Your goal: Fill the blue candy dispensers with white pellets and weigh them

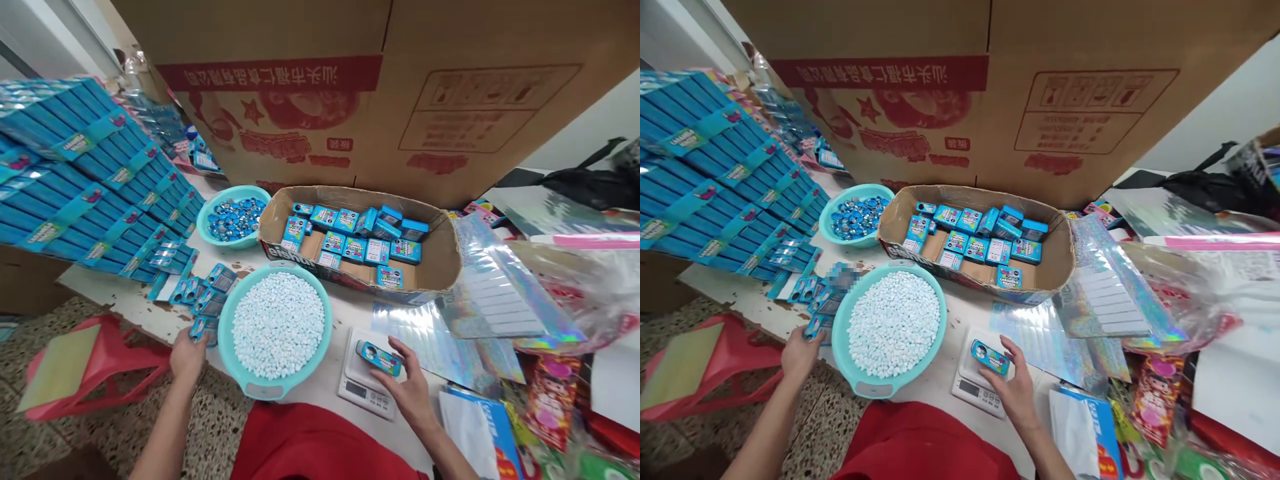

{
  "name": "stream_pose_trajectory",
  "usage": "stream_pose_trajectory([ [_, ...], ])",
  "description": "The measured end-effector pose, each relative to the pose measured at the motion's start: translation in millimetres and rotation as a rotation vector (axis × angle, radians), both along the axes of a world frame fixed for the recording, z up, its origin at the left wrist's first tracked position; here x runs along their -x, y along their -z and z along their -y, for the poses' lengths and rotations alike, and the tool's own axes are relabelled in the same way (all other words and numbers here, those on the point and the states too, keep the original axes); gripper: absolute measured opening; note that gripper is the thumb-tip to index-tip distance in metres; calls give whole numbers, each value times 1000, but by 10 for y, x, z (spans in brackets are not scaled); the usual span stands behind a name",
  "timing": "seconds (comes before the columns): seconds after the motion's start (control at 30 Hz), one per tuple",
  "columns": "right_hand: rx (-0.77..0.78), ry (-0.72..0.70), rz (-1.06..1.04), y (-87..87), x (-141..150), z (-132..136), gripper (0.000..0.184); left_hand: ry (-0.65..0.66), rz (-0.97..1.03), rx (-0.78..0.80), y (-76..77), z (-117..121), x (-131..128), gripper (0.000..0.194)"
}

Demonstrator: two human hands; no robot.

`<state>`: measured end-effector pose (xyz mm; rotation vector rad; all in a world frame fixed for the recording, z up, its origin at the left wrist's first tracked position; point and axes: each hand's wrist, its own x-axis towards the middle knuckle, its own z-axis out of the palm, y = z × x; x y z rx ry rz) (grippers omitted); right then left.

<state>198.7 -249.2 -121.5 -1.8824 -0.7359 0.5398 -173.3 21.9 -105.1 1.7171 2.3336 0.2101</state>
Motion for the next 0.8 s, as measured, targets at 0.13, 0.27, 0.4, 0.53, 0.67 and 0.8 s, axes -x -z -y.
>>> stream_pose_trajectory([
  [0.13, 106, -48, 10, 38, -32, 38, 52, -61, 48, -132, 43, 93, -163, 60],
  [0.27, 133, -72, 84, -205, -80, -137, 38, -64, 311, -335, -155, 359, -409, 51],
  [0.4, 9, -232, 268, -739, -18, -597, 32, -40, 1115, -80, -379, 628, -1034, 50],
  [0.53, -140, -562, 473, -1071, 220, -1145, 27, -174, 1775, 271, -550, 654, -1719, 62],
  [0.67, -59, -730, 631, -1005, 459, -1494, 24, -501, 1941, 347, -522, 529, -2003, 39],
  [0.8, 6, -722, 665, -897, 547, -1595, 26, -693, 2010, 285, -382, 462, -1972, 20],
])
